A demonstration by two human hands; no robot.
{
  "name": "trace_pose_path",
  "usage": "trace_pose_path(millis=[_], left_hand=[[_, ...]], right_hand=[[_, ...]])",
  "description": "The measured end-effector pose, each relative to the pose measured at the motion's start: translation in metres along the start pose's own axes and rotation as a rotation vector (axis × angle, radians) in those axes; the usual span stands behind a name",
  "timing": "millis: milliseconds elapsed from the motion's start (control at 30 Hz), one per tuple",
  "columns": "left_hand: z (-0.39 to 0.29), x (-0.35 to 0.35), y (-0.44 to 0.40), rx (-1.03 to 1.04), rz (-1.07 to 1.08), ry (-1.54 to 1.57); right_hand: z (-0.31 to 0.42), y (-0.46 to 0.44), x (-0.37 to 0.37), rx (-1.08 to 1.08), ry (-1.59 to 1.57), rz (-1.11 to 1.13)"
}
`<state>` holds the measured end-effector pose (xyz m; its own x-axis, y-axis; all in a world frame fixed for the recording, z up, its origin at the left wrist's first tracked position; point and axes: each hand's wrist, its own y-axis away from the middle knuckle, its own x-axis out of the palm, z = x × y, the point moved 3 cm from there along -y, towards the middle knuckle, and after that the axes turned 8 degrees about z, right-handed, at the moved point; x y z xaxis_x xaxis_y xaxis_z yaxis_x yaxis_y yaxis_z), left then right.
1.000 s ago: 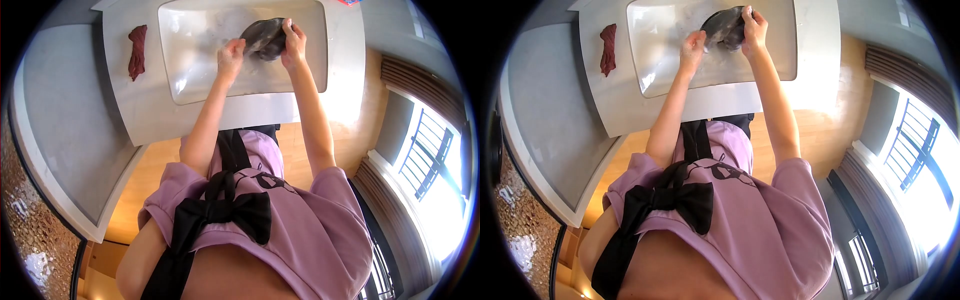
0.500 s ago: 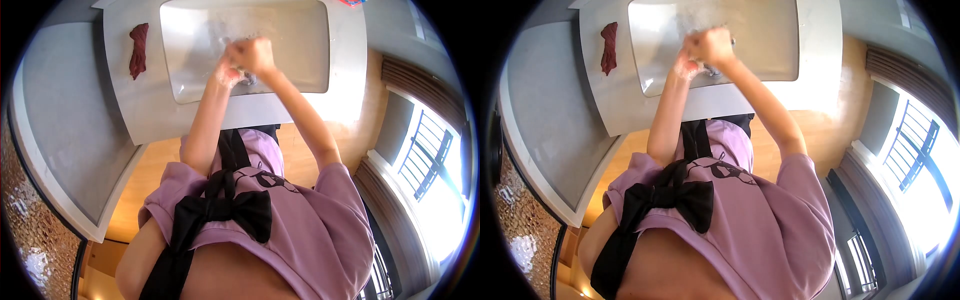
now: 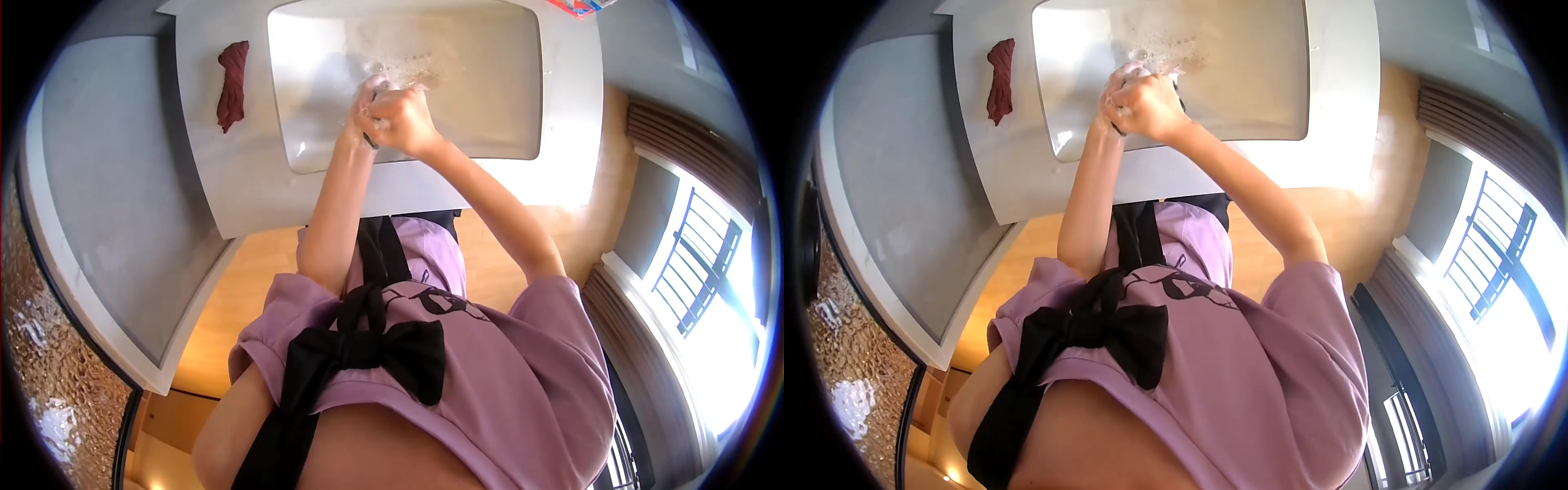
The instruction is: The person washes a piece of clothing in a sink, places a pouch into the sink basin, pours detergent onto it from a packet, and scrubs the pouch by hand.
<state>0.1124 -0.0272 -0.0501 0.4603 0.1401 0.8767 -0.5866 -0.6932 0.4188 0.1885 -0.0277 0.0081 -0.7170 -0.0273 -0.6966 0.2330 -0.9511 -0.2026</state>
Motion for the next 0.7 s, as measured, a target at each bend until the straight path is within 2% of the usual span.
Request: trace_pose_path(millis=[33,67,100,133,200,233,267,300,400,433,467,533,567,600,667,700], left_hand=[[-0.007,0.003,0.000,-0.006,0.020,-0.056],[0.004,0.005,0.005,0.077,-0.123,0.021],[0.003,0.029,0.002,-0.012,-0.252,0.069],[0.011,0.007,-0.011,-0.056,-0.082,0.013],[0.011,-0.005,-0.012,-0.096,0.122,0.056],[0.009,-0.032,-0.019,0.198,0.330,-0.589],[0.010,-0.034,-0.021,0.322,0.452,-0.925],[0.011,-0.038,-0.023,0.500,0.539,-1.233],[0.008,0.011,-0.001,0.167,0.287,-0.249],[0.007,0.015,0.000,0.120,0.361,-0.236],[0.012,0.016,-0.003,0.126,0.202,-0.263],[0.008,0.042,0.010,0.110,-0.079,-0.119],[0.004,0.026,0.009,0.243,0.022,-0.391],[0.005,0.020,0.003,0.224,0.029,-0.431],[0.005,0.009,-0.009,0.187,0.043,-0.513],[0.009,0.024,-0.006,0.088,0.106,-0.287]], right_hand=[[0.006,0.000,-0.004,-0.040,0.029,-0.043],[-0.010,-0.001,-0.003,0.032,0.033,-0.128],[-0.025,-0.007,-0.008,0.278,0.131,-0.056],[-0.037,-0.016,-0.015,0.405,0.152,-0.017],[-0.032,-0.011,-0.012,0.414,0.084,-0.145],[-0.017,0.004,0.006,0.146,0.098,-0.127],[-0.007,0.016,0.020,-0.125,0.115,-0.110],[-0.008,0.013,0.016,-0.124,0.118,-0.114],[-0.018,-0.004,-0.004,0.166,0.289,-0.077],[-0.028,-0.014,-0.018,0.212,0.146,-0.289],[-0.040,-0.019,-0.023,0.456,0.192,-0.197],[-0.015,-0.004,-0.012,0.234,-0.042,-0.214],[-0.008,0.010,0.004,0.024,0.153,-0.081],[0.022,0.015,-0.007,-0.127,-0.020,-0.076],[-0.002,0.008,-0.011,-0.010,0.154,-0.120],[-0.020,0.001,-0.018,0.139,0.110,-0.111]])
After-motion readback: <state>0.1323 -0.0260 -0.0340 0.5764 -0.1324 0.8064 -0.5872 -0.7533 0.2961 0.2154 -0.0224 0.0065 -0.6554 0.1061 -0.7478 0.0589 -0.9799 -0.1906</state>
